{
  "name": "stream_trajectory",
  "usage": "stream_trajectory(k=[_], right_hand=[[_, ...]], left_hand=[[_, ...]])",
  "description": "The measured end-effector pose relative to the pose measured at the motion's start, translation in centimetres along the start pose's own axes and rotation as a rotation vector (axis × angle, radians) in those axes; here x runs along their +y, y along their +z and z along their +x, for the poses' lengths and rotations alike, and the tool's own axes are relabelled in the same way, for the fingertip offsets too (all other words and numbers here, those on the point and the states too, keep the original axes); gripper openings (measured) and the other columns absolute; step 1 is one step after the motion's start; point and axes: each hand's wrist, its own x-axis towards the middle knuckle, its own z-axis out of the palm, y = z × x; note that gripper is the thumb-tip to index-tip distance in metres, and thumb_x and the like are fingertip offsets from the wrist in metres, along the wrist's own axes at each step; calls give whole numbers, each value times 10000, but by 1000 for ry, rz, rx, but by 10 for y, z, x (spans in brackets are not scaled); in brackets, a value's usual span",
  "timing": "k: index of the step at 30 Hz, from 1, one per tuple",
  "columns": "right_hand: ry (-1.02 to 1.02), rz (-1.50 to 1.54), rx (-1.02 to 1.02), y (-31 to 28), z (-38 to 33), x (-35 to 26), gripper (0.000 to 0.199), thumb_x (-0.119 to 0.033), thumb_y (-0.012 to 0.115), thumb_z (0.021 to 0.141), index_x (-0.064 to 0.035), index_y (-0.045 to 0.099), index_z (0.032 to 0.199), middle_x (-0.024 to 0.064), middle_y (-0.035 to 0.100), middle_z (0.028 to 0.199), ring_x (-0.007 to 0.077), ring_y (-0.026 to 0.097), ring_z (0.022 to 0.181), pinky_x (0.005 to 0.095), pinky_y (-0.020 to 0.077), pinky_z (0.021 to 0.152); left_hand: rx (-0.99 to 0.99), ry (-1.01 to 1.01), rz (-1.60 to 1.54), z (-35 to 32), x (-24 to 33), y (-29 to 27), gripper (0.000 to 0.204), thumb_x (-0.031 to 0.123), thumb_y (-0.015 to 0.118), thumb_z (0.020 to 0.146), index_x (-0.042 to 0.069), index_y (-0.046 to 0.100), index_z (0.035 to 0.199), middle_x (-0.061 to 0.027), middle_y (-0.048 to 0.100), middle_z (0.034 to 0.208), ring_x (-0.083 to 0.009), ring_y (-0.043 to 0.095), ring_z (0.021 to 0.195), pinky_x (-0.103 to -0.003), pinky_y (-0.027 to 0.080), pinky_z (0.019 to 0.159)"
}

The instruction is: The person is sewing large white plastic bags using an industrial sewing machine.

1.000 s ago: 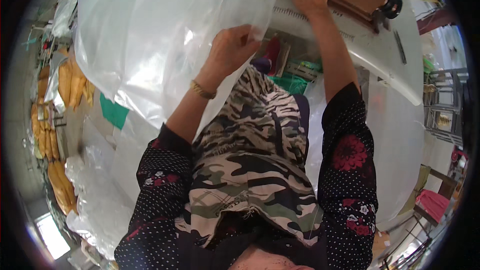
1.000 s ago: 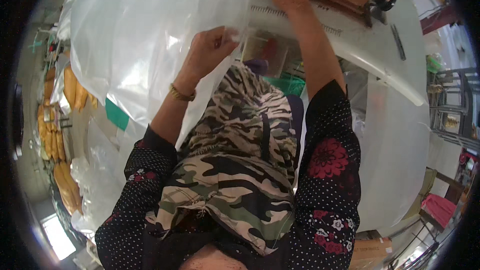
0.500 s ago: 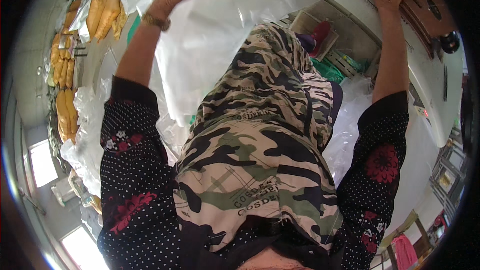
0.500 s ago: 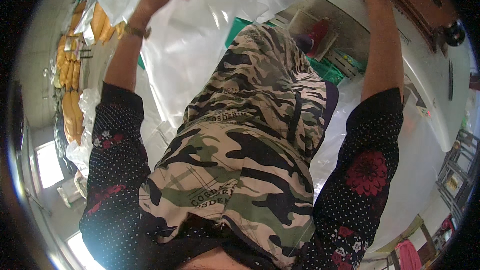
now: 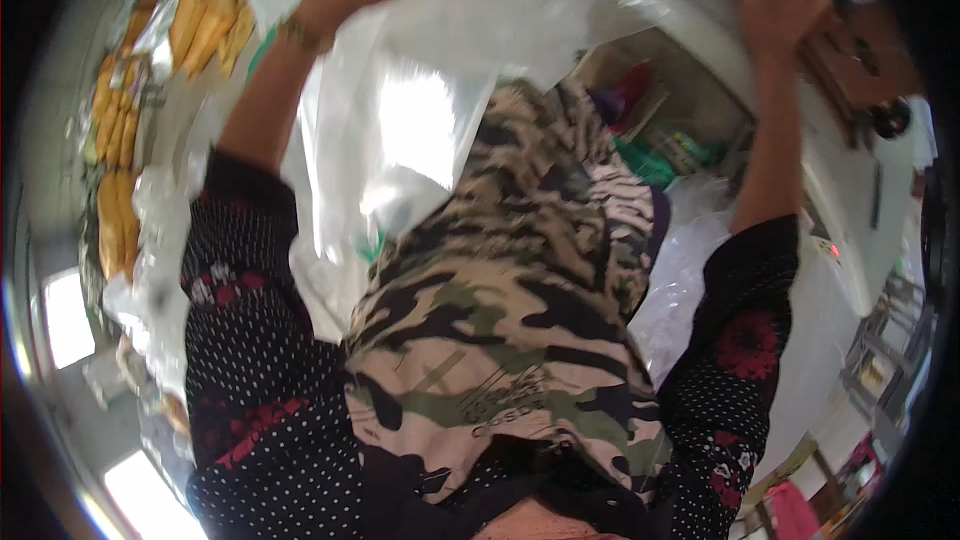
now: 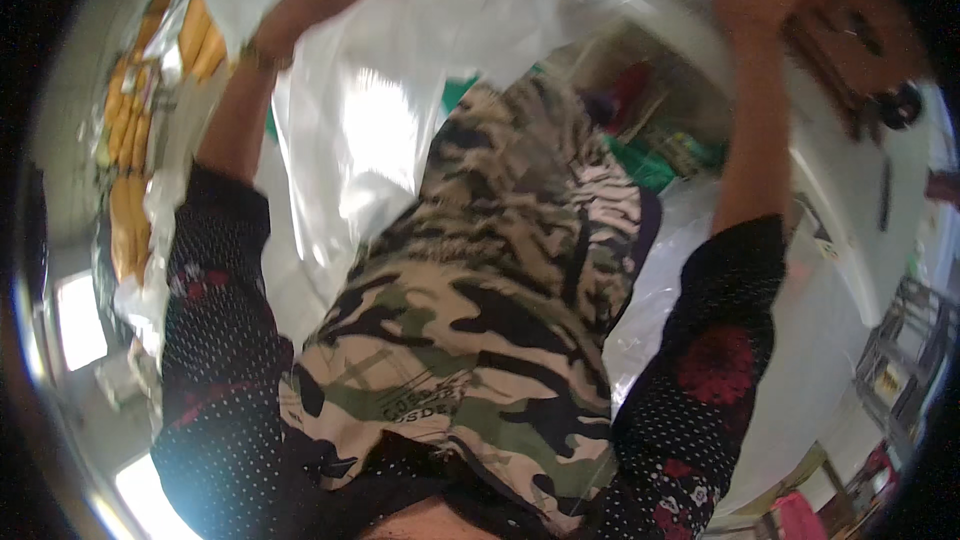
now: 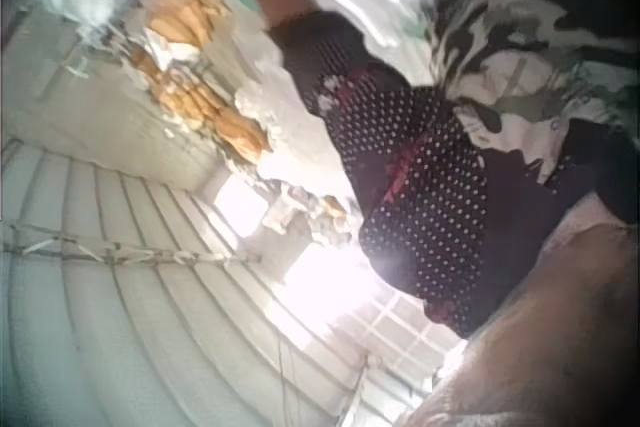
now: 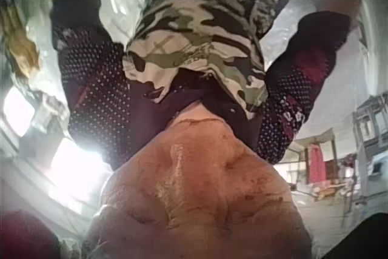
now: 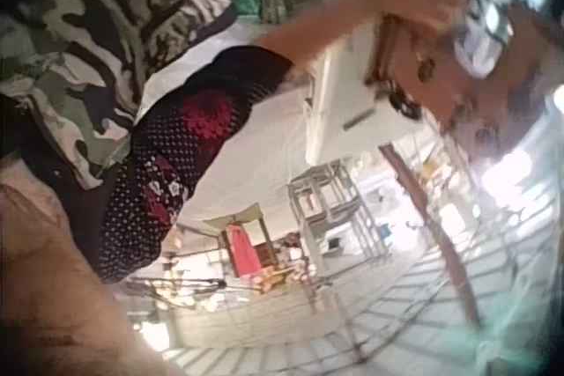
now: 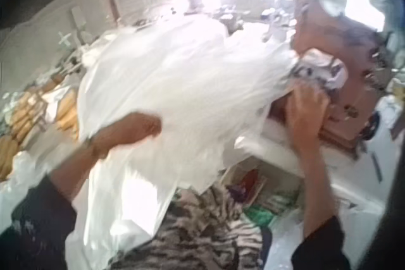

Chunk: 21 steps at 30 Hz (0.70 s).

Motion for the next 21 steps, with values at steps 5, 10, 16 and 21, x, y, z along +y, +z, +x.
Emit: stream_trajectory(k=[5, 10, 16, 21], right_hand=[[44, 311, 54, -16, -1, -18, 346, -155, 597, 863, -140, 569, 1207, 22, 590, 1245, 242, 522, 1156, 456, 324, 988], [74, 341, -20, -39, 5, -17, 335, -156, 599, 854, -120, 581, 1187, 19, 595, 1234, 245, 520, 1163, 450, 324, 988], [100, 403, -9, -40, 9, -25, 297, -111, 590, 851, -101, 595, 1148, 12, 595, 1238, 226, 522, 1150, 421, 325, 982], [108, 372, -32, -38, 12, -24, 354, -112, 628, 828, -99, 578, 1178, 12, 578, 1252, 222, 507, 1154, 425, 322, 985]], left_hand=[[669, -27, 41, 10, 136, 9, 552, 168, 743, 786, 63, 533, 1286, -132, 606, 1196, -317, 611, 1032, -377, 522, 850], [697, 36, 193, 96, 187, 37, 684, 230, 758, 756, 83, 478, 1363, -113, 521, 1318, -293, 552, 1138, -401, 483, 926], [539, 7, 140, 145, 157, 61, 544, 80, 597, 792, 85, 494, 1326, -73, 541, 959, -239, 634, 842, -386, 530, 656], [633, 69, 185, 164, 136, 57, 384, 59, 562, 799, 135, 618, 1171, -62, 533, 879, -238, 646, 663, -357, 523, 559]])
